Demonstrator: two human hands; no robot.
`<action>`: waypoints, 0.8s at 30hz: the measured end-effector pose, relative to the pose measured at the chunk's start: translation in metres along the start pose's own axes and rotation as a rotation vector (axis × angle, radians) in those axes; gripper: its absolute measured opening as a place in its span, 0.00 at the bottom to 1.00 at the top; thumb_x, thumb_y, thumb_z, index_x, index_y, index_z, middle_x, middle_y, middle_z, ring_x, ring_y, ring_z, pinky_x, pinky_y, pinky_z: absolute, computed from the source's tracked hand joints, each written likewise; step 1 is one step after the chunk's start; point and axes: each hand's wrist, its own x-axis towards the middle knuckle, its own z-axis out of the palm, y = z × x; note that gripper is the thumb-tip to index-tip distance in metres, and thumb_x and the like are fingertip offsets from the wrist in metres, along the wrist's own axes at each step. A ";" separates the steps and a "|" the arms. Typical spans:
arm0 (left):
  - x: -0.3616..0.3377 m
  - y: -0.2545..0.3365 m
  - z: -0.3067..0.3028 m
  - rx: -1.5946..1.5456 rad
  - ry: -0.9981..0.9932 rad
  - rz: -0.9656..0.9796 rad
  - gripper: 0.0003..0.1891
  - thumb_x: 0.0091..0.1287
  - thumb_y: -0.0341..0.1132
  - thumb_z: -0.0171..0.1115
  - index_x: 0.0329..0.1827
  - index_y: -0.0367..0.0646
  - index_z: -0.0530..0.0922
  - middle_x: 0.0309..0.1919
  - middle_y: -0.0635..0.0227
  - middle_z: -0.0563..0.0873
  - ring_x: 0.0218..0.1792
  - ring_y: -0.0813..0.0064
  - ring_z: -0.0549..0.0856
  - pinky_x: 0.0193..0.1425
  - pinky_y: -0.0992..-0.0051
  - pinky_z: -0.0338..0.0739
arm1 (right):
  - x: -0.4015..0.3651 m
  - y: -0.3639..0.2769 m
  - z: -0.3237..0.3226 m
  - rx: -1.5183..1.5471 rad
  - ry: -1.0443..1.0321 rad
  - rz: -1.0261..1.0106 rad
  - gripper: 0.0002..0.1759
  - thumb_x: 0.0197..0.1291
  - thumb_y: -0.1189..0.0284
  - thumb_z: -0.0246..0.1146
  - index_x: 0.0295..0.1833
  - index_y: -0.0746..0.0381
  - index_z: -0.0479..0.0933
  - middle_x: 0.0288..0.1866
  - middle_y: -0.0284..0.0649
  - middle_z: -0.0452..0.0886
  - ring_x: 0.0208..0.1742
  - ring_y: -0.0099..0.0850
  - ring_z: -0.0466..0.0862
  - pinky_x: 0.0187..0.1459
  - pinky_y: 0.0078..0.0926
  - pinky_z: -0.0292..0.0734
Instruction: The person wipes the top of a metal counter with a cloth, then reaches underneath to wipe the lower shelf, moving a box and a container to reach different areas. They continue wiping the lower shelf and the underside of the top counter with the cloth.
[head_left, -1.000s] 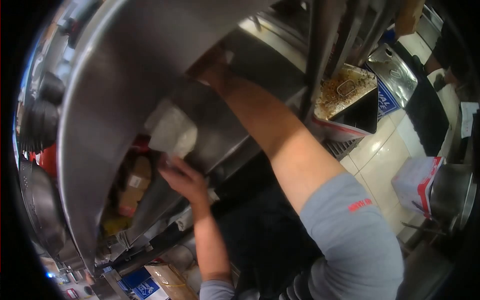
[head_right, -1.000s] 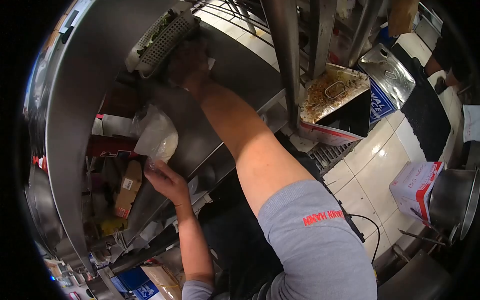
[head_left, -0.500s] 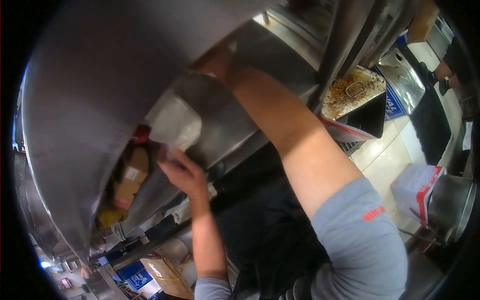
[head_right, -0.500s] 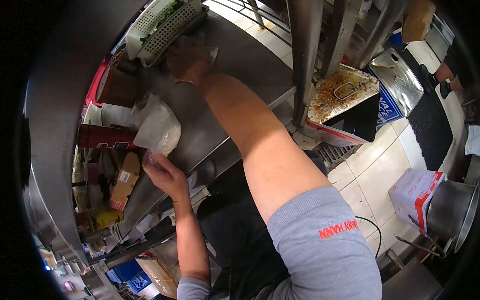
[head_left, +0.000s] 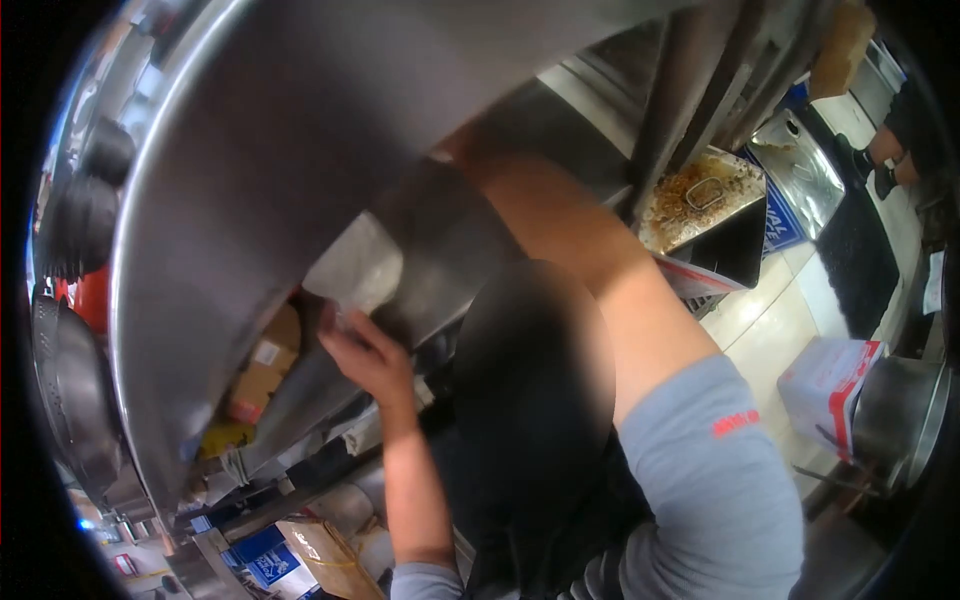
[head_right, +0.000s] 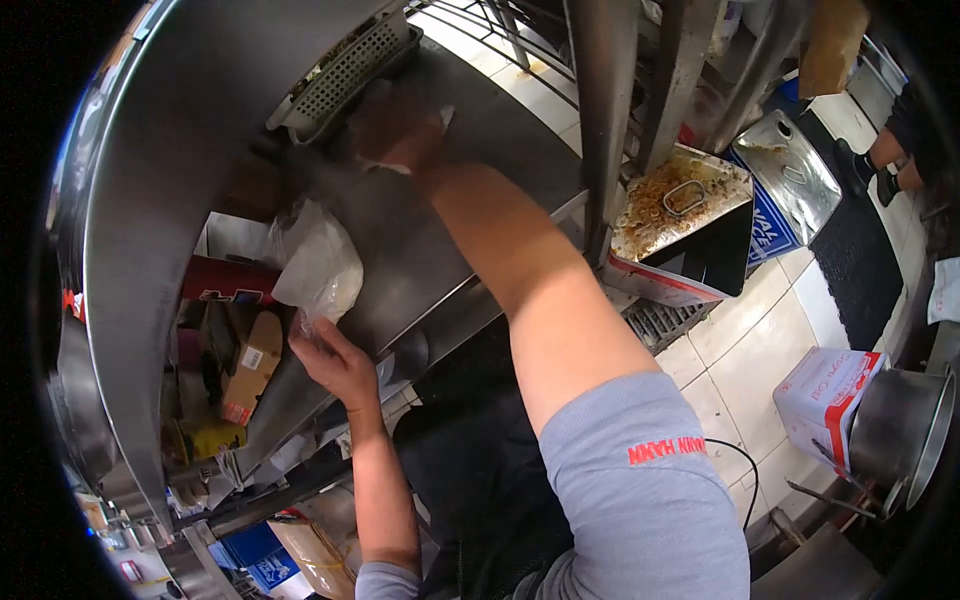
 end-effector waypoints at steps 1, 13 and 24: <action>0.000 -0.001 0.000 0.006 0.007 0.020 0.19 0.85 0.36 0.54 0.69 0.29 0.71 0.59 0.43 0.81 0.59 0.50 0.83 0.64 0.62 0.77 | 0.005 0.007 -0.011 -0.015 -0.077 0.025 0.26 0.69 0.52 0.58 0.64 0.54 0.83 0.65 0.45 0.83 0.75 0.52 0.74 0.77 0.58 0.63; 0.000 0.003 0.002 -0.037 0.049 0.034 0.19 0.84 0.37 0.55 0.68 0.30 0.73 0.58 0.43 0.81 0.57 0.48 0.84 0.61 0.61 0.79 | 0.000 0.067 -0.026 0.010 -0.053 0.299 0.34 0.64 0.49 0.62 0.69 0.59 0.78 0.72 0.48 0.76 0.75 0.61 0.73 0.72 0.62 0.68; 0.001 -0.001 0.004 -0.165 0.075 -0.025 0.19 0.83 0.37 0.56 0.68 0.29 0.73 0.56 0.42 0.80 0.56 0.43 0.83 0.60 0.57 0.78 | -0.107 0.074 -0.100 -0.345 -0.133 0.261 0.42 0.70 0.49 0.54 0.79 0.69 0.65 0.84 0.56 0.61 0.77 0.66 0.66 0.79 0.58 0.59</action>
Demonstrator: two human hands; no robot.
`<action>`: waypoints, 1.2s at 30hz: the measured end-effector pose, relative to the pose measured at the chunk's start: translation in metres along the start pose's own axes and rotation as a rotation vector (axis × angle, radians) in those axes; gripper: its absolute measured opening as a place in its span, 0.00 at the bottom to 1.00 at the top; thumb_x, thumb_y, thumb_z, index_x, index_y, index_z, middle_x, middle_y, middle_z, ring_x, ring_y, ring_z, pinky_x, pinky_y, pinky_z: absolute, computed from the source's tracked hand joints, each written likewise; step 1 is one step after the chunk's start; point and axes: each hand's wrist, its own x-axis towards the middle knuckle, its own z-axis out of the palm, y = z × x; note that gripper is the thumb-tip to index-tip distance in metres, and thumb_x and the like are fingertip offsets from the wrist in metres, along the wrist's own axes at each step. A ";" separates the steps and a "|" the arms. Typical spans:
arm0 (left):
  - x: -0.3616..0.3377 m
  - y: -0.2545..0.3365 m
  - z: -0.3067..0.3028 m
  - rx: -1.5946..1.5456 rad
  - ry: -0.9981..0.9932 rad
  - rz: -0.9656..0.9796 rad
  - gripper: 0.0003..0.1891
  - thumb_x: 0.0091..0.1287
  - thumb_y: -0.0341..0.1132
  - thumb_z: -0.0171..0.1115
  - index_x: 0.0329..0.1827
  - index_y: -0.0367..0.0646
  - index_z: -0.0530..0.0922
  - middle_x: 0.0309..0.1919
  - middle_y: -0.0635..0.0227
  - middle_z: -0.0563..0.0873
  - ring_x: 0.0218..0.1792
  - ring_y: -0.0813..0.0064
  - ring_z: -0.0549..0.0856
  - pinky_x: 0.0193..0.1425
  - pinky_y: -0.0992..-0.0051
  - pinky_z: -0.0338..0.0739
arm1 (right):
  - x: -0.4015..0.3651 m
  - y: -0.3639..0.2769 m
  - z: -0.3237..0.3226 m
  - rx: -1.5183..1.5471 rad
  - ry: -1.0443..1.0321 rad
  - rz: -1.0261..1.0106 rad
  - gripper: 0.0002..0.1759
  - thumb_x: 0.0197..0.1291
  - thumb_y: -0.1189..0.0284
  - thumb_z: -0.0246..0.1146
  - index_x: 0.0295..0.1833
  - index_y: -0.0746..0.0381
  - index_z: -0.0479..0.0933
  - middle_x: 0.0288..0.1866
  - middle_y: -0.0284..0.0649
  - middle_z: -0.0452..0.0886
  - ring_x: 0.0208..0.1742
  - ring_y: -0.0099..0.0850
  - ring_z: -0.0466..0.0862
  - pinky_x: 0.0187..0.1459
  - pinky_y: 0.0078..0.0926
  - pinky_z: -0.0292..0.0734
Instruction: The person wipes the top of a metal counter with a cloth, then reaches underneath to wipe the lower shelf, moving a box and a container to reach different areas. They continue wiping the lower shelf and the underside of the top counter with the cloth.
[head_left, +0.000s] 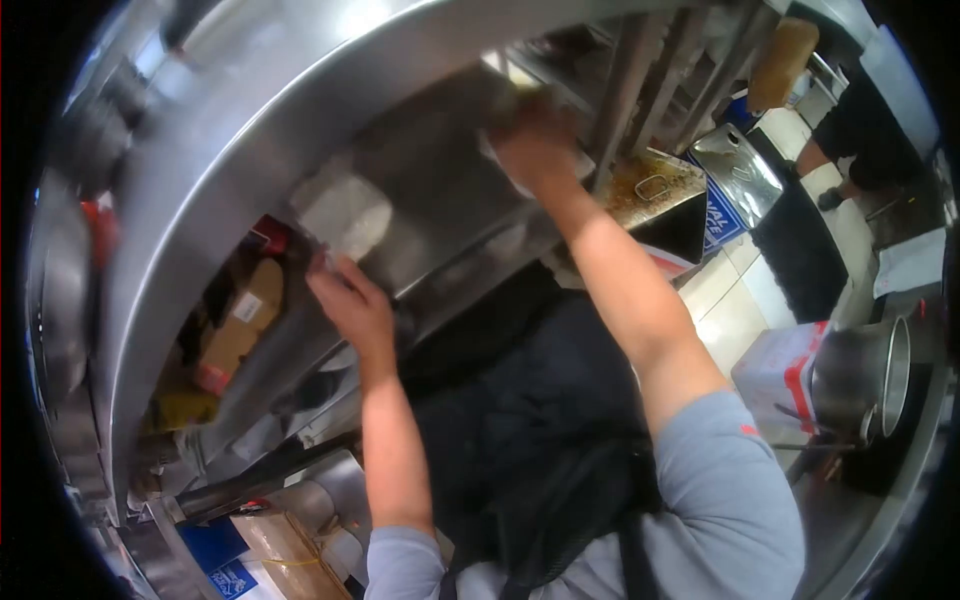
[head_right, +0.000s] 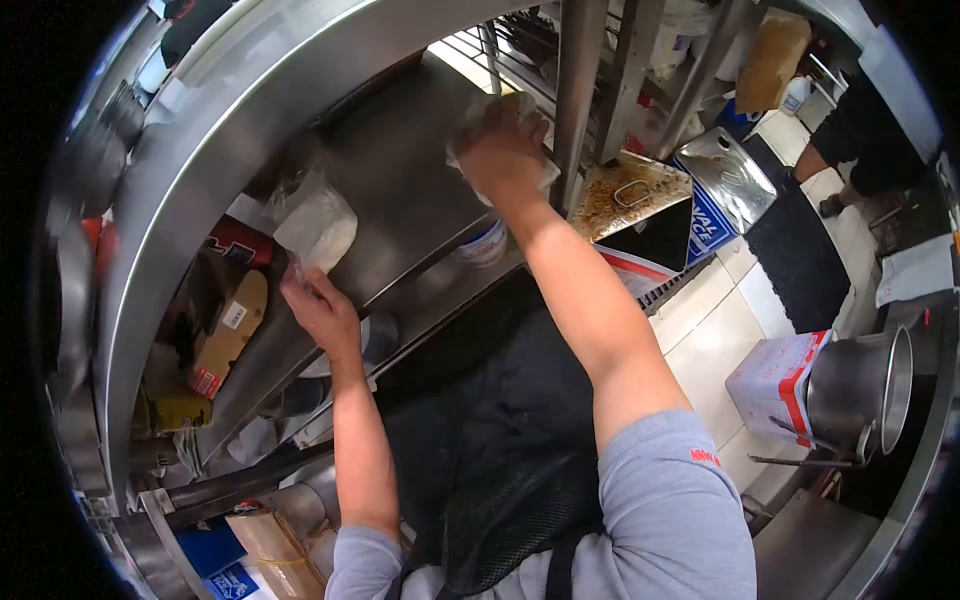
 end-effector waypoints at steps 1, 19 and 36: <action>0.000 0.001 -0.002 -0.049 0.012 -0.027 0.19 0.83 0.36 0.56 0.67 0.29 0.73 0.56 0.41 0.81 0.56 0.42 0.83 0.59 0.56 0.78 | -0.017 0.005 -0.006 -0.071 0.100 -0.032 0.40 0.70 0.50 0.54 0.75 0.71 0.69 0.81 0.58 0.66 0.78 0.69 0.64 0.79 0.60 0.59; -0.002 -0.009 -0.010 -0.213 0.075 -0.138 0.19 0.84 0.38 0.54 0.65 0.29 0.74 0.56 0.42 0.82 0.57 0.45 0.82 0.63 0.59 0.75 | -0.072 0.012 -0.053 0.195 0.108 -0.337 0.33 0.70 0.54 0.57 0.70 0.68 0.75 0.74 0.54 0.75 0.75 0.51 0.74 0.81 0.51 0.59; 0.000 0.004 -0.003 -0.125 0.016 -0.052 0.19 0.83 0.37 0.55 0.66 0.28 0.73 0.59 0.42 0.80 0.60 0.43 0.82 0.66 0.57 0.76 | 0.079 -0.031 0.069 0.111 -0.004 -0.171 0.36 0.74 0.48 0.51 0.78 0.60 0.69 0.79 0.49 0.67 0.73 0.61 0.71 0.70 0.66 0.67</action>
